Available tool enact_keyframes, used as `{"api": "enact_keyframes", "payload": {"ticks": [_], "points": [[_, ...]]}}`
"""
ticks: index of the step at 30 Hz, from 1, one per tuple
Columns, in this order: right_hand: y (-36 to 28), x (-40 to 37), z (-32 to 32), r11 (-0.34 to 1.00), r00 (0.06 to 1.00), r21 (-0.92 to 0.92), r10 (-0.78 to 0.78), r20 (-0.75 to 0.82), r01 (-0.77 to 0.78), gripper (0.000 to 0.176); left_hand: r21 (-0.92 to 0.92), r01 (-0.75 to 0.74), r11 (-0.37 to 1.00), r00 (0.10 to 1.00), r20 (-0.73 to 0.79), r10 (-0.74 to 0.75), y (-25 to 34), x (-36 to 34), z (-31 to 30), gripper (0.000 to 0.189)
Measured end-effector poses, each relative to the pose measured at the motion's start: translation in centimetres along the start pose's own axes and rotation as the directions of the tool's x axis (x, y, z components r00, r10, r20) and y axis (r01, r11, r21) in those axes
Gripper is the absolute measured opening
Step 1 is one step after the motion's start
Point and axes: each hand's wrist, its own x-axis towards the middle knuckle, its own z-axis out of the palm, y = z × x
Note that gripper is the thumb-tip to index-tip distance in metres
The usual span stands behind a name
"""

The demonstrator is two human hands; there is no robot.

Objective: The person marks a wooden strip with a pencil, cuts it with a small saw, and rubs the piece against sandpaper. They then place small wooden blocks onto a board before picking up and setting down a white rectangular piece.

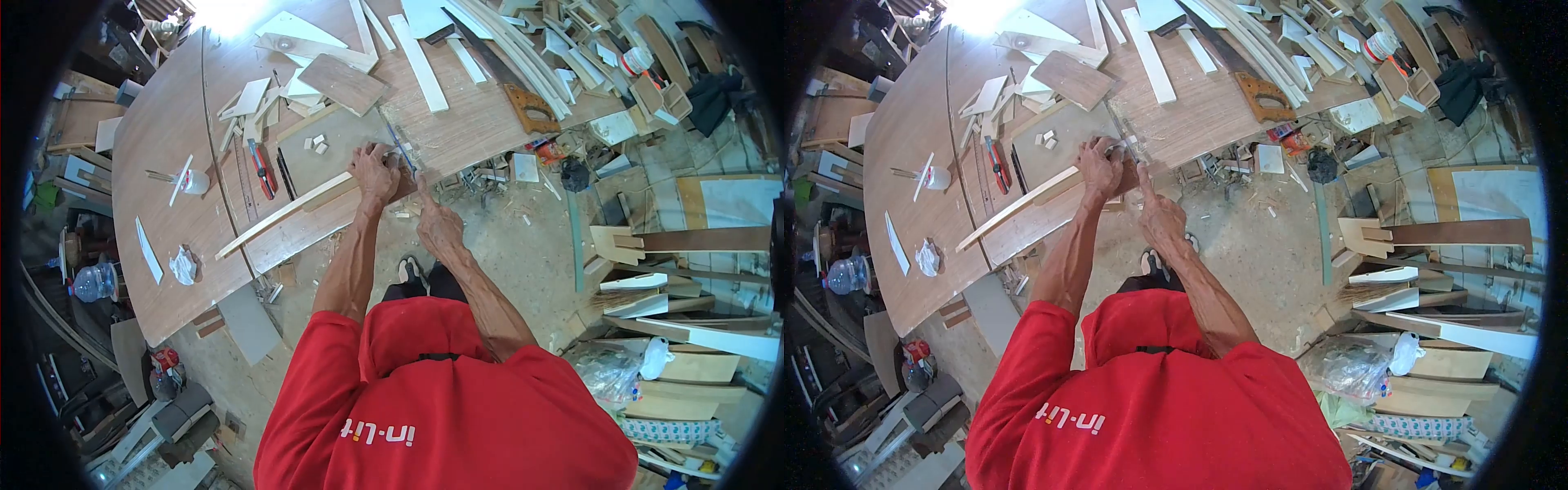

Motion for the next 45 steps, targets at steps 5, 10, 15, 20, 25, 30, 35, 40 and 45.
{"api": "enact_keyframes", "payload": {"ticks": [5,10,15,20,25,30,35,40,45], "points": [[-0.5,-0.2,-0.7,0.999,0.999,-0.015,-0.046,0.016,0.047,0.085,0.002,0.031,1.000,0.999,0.029,-0.031,0.1,0.0,0.0,0.026],[-0.8,-1.4,-2.0,0.996,0.998,-0.072,-0.050,-0.037,0.047,0.084,0.028,0.038,0.999,0.999,0.019,-0.039,0.4,0.0,0.0,0.027],[-0.9,-2.0,-2.6,0.998,0.999,-0.044,-0.051,-0.005,0.051,0.085,0.007,0.043,0.999,0.999,0.005,-0.043,0.6,0.1,-0.1,0.024],[-0.9,-0.1,-1.3,0.994,0.995,-0.052,-0.093,-0.037,0.091,0.087,0.008,0.021,1.000,1.000,-0.008,-0.021,0.5,0.0,0.0,0.023],[-0.4,-2.2,-1.7,0.997,0.998,-0.056,-0.053,-0.026,0.051,0.082,0.011,0.075,0.997,0.997,0.035,-0.075,0.4,0.2,0.0,0.028],[-0.4,0.3,-0.5,0.991,0.991,-0.051,-0.127,-0.050,0.124,0.089,0.031,0.031,0.999,0.999,0.017,-0.032,0.0,-0.1,0.3,0.029],[0.5,-1.6,-0.9,0.996,0.997,-0.046,-0.078,-0.001,0.078,0.090,0.057,0.054,0.997,0.997,0.050,-0.057,0.5,0.0,0.0,0.029],[0.5,0.4,0.1,0.990,0.988,0.022,-0.138,-0.072,0.140,0.092,0.039,0.035,0.999,0.999,0.032,-0.036,0.0,-0.2,0.3,0.030],[1.1,-1.1,-0.1,0.994,0.993,0.038,-0.102,-0.051,0.104,0.088,0.023,0.072,0.997,0.995,0.063,-0.073,0.2,0.0,0.3,0.029]]}}
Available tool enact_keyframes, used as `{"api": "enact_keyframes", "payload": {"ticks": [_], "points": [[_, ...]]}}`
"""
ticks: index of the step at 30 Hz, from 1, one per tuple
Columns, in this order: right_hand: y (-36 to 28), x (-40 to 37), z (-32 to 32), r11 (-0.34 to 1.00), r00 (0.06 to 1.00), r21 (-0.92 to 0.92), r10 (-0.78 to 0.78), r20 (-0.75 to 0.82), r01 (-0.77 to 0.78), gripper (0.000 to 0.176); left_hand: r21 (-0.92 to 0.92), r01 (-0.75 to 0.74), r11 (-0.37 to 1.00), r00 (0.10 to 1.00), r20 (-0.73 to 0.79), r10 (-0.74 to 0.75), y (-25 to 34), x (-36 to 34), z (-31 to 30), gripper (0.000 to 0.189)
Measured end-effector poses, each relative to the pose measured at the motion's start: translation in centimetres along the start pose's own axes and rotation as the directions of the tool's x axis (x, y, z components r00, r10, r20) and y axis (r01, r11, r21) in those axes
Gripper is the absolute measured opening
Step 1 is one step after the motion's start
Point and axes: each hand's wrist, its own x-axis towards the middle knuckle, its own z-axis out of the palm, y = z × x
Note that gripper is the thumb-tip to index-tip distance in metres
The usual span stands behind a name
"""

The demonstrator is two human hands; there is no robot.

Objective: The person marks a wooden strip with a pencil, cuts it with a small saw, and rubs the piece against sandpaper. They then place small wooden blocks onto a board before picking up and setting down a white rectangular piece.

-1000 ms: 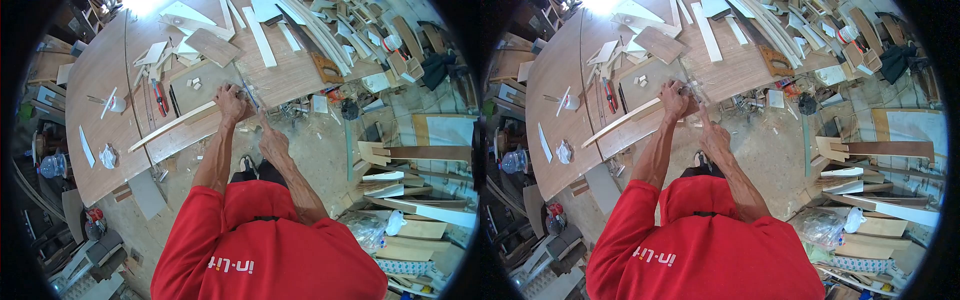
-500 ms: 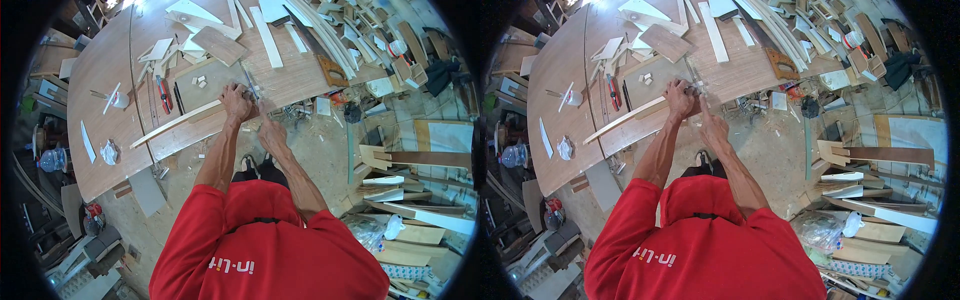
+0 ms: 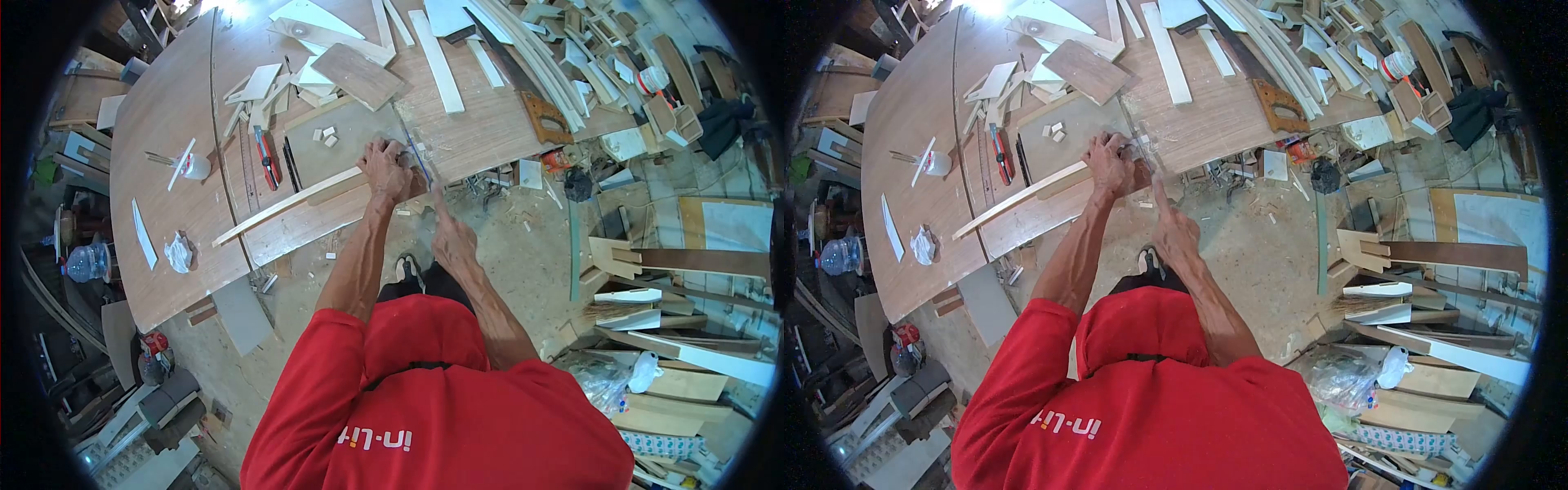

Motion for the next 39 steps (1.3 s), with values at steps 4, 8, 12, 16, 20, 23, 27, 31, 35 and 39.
{"api": "enact_keyframes", "payload": {"ticks": [4,8,12,16,20,23,27,31,35,39], "points": [[-0.2,1.6,0.8,0.995,0.986,-0.018,-0.103,-0.132,0.102,0.081,-0.010,-0.044,0.999,0.997,-0.070,0.043,0.1,-0.2,0.0,0.027],[-0.1,-0.8,-0.4,0.997,0.997,0.034,0.063,0.034,-0.064,0.087,0.000,-0.009,1.000,1.000,-0.023,0.009,-0.2,0.1,0.2,0.025],[-0.2,1.7,0.4,1.000,1.000,0.030,-0.001,-0.009,0.001,0.087,0.002,-0.039,0.999,0.997,-0.069,0.039,0.3,-0.2,-0.1,0.025],[0.5,-1.3,0.7,0.996,0.999,0.087,0.037,-0.007,-0.036,0.087,-0.007,-0.032,0.999,0.999,-0.025,0.032,0.0,-0.1,0.0,0.026],[1.2,0.6,1.4,0.999,0.998,0.046,-0.018,-0.052,0.021,0.087,-0.002,-0.073,0.997,0.995,-0.075,0.073,-0.2,-0.1,0.4,0.032],[2.3,0.8,3.1,0.986,0.980,0.067,-0.144,-0.135,0.154,0.087,-0.004,-0.063,0.998,0.996,-0.066,0.063,0.6,-0.2,-0.5,0.032],[-0.2,-0.3,0.4,0.999,1.000,0.033,0.007,-0.015,-0.006,0.086,-0.002,-0.022,1.000,1.000,-0.003,0.022,0.1,-0.1,-0.1,0.032],[-0.5,2.0,0.7,1.000,0.998,0.003,-0.028,-0.049,0.029,0.086,-0.002,-0.056,0.998,0.997,-0.061,0.056,-0.2,-0.2,0.2,0.031],[0.3,-0.4,0.5,0.989,0.993,0.099,0.104,0.052,-0.109,0.086,-0.010,-0.069,0.998,0.994,-0.092,0.068,-0.8,0.0,1.0,0.029],[1.5,1.9,2.9,0.998,0.999,0.062,-0.020,-0.050,0.023,0.084,-0.045,-0.104,0.994,0.986,-0.137,0.097,-0.4,0.0,0.4,0.030]]}}
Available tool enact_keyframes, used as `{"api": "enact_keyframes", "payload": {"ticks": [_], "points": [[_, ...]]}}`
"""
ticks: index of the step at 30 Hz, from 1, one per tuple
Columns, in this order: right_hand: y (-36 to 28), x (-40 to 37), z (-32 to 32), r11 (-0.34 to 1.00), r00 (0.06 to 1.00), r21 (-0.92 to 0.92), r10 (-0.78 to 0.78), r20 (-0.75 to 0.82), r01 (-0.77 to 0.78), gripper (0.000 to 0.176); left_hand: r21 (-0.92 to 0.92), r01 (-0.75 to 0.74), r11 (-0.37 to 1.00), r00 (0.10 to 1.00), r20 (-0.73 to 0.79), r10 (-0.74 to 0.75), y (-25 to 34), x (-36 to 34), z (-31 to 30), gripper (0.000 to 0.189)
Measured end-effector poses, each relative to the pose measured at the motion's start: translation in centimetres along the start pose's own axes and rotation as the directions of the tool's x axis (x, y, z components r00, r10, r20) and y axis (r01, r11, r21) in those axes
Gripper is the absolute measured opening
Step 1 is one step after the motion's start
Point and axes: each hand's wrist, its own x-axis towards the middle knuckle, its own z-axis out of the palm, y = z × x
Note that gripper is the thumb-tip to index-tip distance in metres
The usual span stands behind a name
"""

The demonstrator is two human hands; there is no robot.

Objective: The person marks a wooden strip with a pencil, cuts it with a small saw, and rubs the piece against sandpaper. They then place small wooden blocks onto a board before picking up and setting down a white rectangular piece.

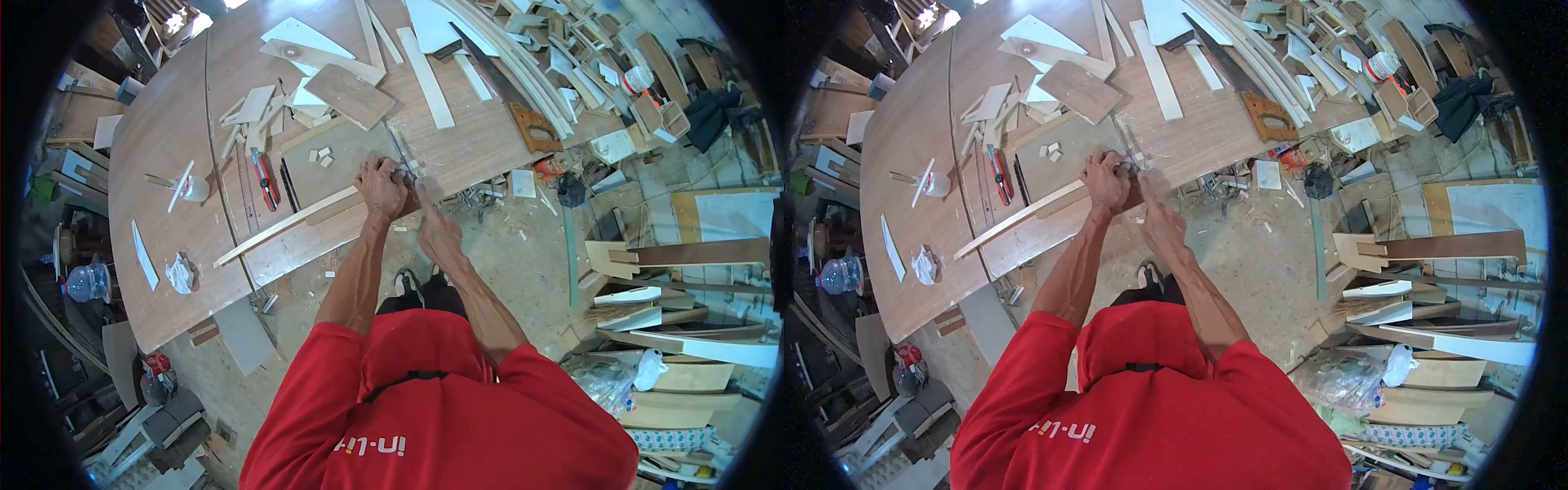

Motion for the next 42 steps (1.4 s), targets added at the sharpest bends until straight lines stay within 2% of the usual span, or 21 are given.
{"api": "enact_keyframes", "payload": {"ticks": [1,2,4,6,8,10,11,13,16,20,23,24,26,29,31,32,36,38,40,42], "points": [[-0.5,0.4,-0.2,0.993,0.998,-0.112,-0.038,-0.048,0.032,0.084,0.018,0.019,1.000,0.999,0.033,-0.020,0.2,0.0,-0.3,0.028],[-0.8,-0.5,-0.8,0.993,0.998,-0.115,-0.041,-0.050,0.035,0.084,0.032,0.045,0.999,0.997,0.066,-0.047,0.5,0.0,-0.4,0.025],[-1.4,-3.3,-2.2,0.997,0.998,0.032,0.063,0.023,-0.064,0.083,0.033,0.050,0.998,0.996,0.066,-0.053,0.2,0.2,0.0,0.024],[-2.2,-1.0,-2.3,0.998,0.998,-0.014,0.056,0.016,-0.056,0.082,0.044,0.062,0.997,0.994,0.083,-0.065,-0.1,-0.3,0.1,0.023],[-2.2,0.0,-1.9,0.997,0.999,-0.056,0.055,0.003,-0.054,0.081,0.004,0.034,0.999,0.999,0.039,-0.034,0.3,0.0,-0.1,0.022],[-2.6,1.2,-1.7,0.996,0.993,-0.073,-0.058,-0.103,0.051,0.081,0.018,0.058,0.998,0.996,0.066,-0.059,0.3,0.0,-0.2,0.024],[-2.4,0.5,-2.1,0.995,0.992,-0.078,-0.064,-0.107,0.056,0.081,0.023,0.095,0.995,0.991,0.091,-0.097,0.5,0.1,-0.1,0.027],[-2.6,-2.1,-3.2,0.997,0.997,-0.044,0.065,0.029,-0.064,0.081,0.024,0.094,0.995,0.990,0.101,-0.096,0.7,0.3,-0.4,0.026],[-2.7,0.3,-2.7,0.989,0.995,-0.124,0.085,0.052,-0.078,0.082,0.026,0.095,0.995,0.988,0.121,-0.097,0.4,-0.2,-0.2,0.026],[-3.0,0.1,-2.5,0.993,0.999,-0.110,0.028,-0.022,-0.030,0.082,0.030,0.093,0.995,0.990,0.104,-0.096,0.5,0.1,-0.4,0.025],[-2.9,-1.8,-3.2,0.992,0.991,-0.056,0.119,0.066,-0.116,0.082,0.024,0.127,0.992,0.983,0.132,-0.129,0.7,0.2,-0.6,0.022],[-3.0,-0.7,-3.0,0.992,0.993,-0.078,0.105,0.046,-0.102,0.082,0.024,0.133,0.991,0.980,0.144,-0.135,0.6,-0.2,-0.4,0.022],[-3.1,0.1,-2.6,0.991,0.996,-0.098,0.090,0.020,-0.088,0.083,-0.009,0.075,0.997,0.995,0.062,-0.074,0.5,0.1,-0.2,0.020],[-2.4,0.1,-1.5,0.994,0.998,-0.104,0.012,-0.065,-0.018,0.083,0.033,0.097,0.995,0.991,0.086,-0.099,0.7,0.2,-0.4,0.021],[-1.5,-2.3,-1.4,0.993,0.992,-0.048,0.110,0.061,-0.107,0.083,0.035,0.099,0.994,0.990,0.100,-0.102,0.8,0.1,-0.5,0.021],[-0.8,-1.7,-1.1,0.993,0.992,-0.051,0.108,0.063,-0.105,0.083,0.042,0.100,0.994,0.988,0.111,-0.105,0.7,0.1,-0.5,0.022],[-2.3,0.3,-1.8,0.996,0.999,-0.093,0.014,-0.031,-0.016,0.084,0.025,0.055,0.998,0.997,0.049,-0.056,0.2,0.1,0.1,0.026],[-1.9,-0.2,-1.2,0.996,0.997,-0.089,-0.038,-0.070,0.032,0.085,0.028,0.092,0.995,0.990,0.102,-0.094,0.6,0.1,-0.3,0.027],[-1.4,-3.0,-1.4,0.996,0.998,-0.067,0.054,-0.014,-0.055,0.084,0.025,0.095,0.995,0.989,0.110,-0.097,0.6,0.3,-0.4,0.027],[-1.8,-2.0,-1.7,0.997,0.998,-0.056,0.057,0.004,-0.057,0.084,0.026,0.105,0.994,0.986,0.126,-0.108,0.4,-0.2,-0.3,0.028]]}}
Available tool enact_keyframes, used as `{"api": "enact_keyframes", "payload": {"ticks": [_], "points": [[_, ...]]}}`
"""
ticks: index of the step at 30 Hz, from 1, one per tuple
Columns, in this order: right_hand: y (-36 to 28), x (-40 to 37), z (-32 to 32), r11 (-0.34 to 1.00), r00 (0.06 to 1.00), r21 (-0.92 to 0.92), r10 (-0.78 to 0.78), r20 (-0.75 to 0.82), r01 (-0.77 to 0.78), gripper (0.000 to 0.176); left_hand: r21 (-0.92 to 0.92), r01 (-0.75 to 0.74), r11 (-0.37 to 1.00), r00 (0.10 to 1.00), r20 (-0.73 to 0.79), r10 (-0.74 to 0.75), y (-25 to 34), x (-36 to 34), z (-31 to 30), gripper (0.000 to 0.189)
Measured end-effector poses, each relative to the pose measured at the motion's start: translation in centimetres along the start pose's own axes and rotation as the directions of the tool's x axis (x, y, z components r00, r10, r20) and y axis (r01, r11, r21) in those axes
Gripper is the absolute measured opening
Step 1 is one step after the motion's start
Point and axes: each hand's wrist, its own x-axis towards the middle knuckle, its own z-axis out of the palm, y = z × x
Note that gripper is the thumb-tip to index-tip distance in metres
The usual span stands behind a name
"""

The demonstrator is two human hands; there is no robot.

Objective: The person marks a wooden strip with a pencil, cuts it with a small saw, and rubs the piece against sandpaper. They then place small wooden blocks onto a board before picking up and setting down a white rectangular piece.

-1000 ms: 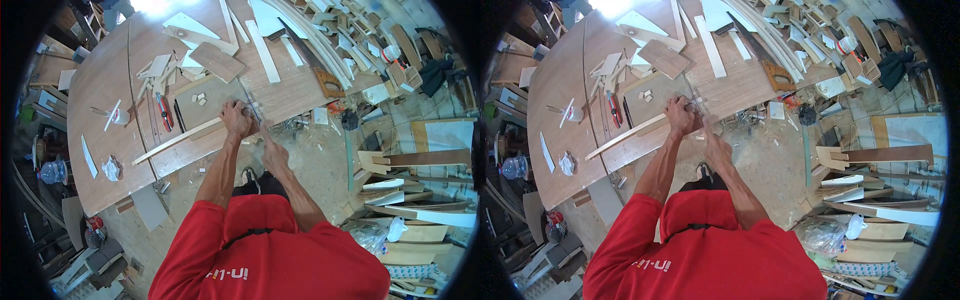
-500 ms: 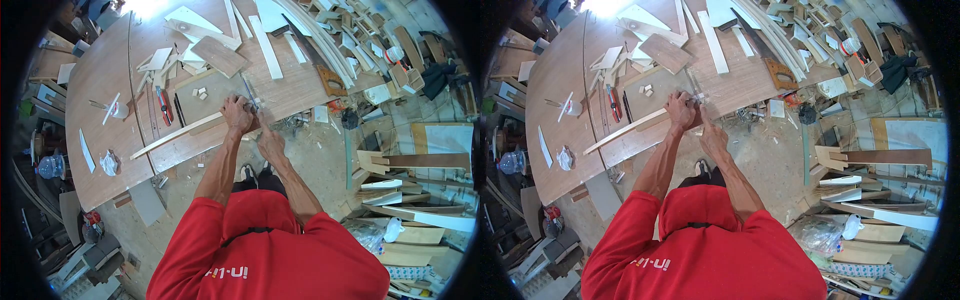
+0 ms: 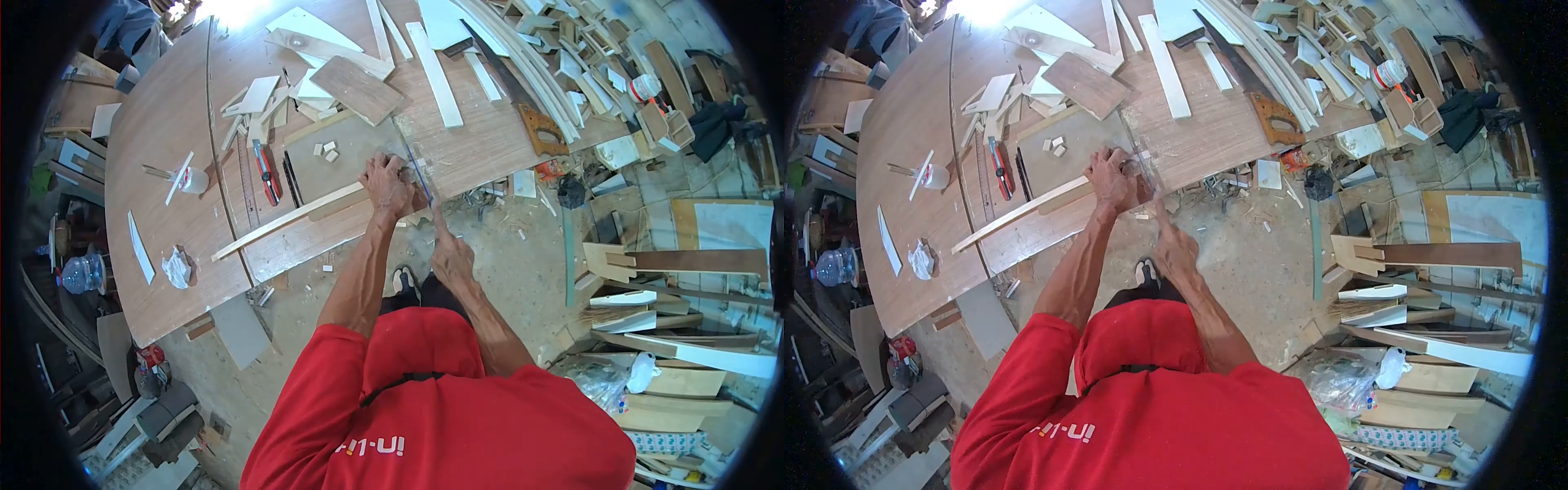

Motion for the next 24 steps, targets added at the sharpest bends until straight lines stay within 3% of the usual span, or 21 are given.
{"api": "enact_keyframes", "payload": {"ticks": [2,5,8,10,15,17,24], "points": [[-0.3,1.4,0.2,1.000,1.000,0.019,0.009,0.003,-0.009,0.084,0.004,-0.055,0.999,0.996,-0.067,0.055,0.0,0.2,0.2,0.029],[0.0,2.3,1.4,0.994,0.986,-0.027,-0.109,-0.123,0.106,0.085,0.011,-0.023,1.000,0.999,-0.036,0.024,0.2,0.3,-0.1,0.030],[0.6,-0.2,1.0,0.999,0.995,0.015,-0.040,-0.086,0.042,0.085,0.005,-0.002,1.000,1.000,0.015,0.002,0.6,0.2,-0.6,0.023],[0.4,-0.5,0.9,1.000,0.998,0.013,0.000,-0.057,0.000,0.085,0.008,-0.022,1.000,1.000,-0.019,0.022,-0.1,0.3,0.0,0.028],[0.4,1.7,1.3,0.997,0.992,0.004,-0.080,-0.101,0.080,0.085,0.024,-0.049,0.999,0.995,-0.080,0.051,0.1,0.3,0.2,0.037],[0.8,-1.1,0.8,1.000,1.000,0.012,0.004,-0.006,-0.004,0.084,0.014,0.003,1.000,1.000,0.006,-0.003,0.6,0.2,-0.5,0.033],[-1.9,2.7,-1.3,0.997,1.000,-0.081,-0.017,-0.002,0.017,0.085,0.032,-0.044,0.999,0.998,-0.038,0.045,0.4,0.3,-0.2,0.024]]}}
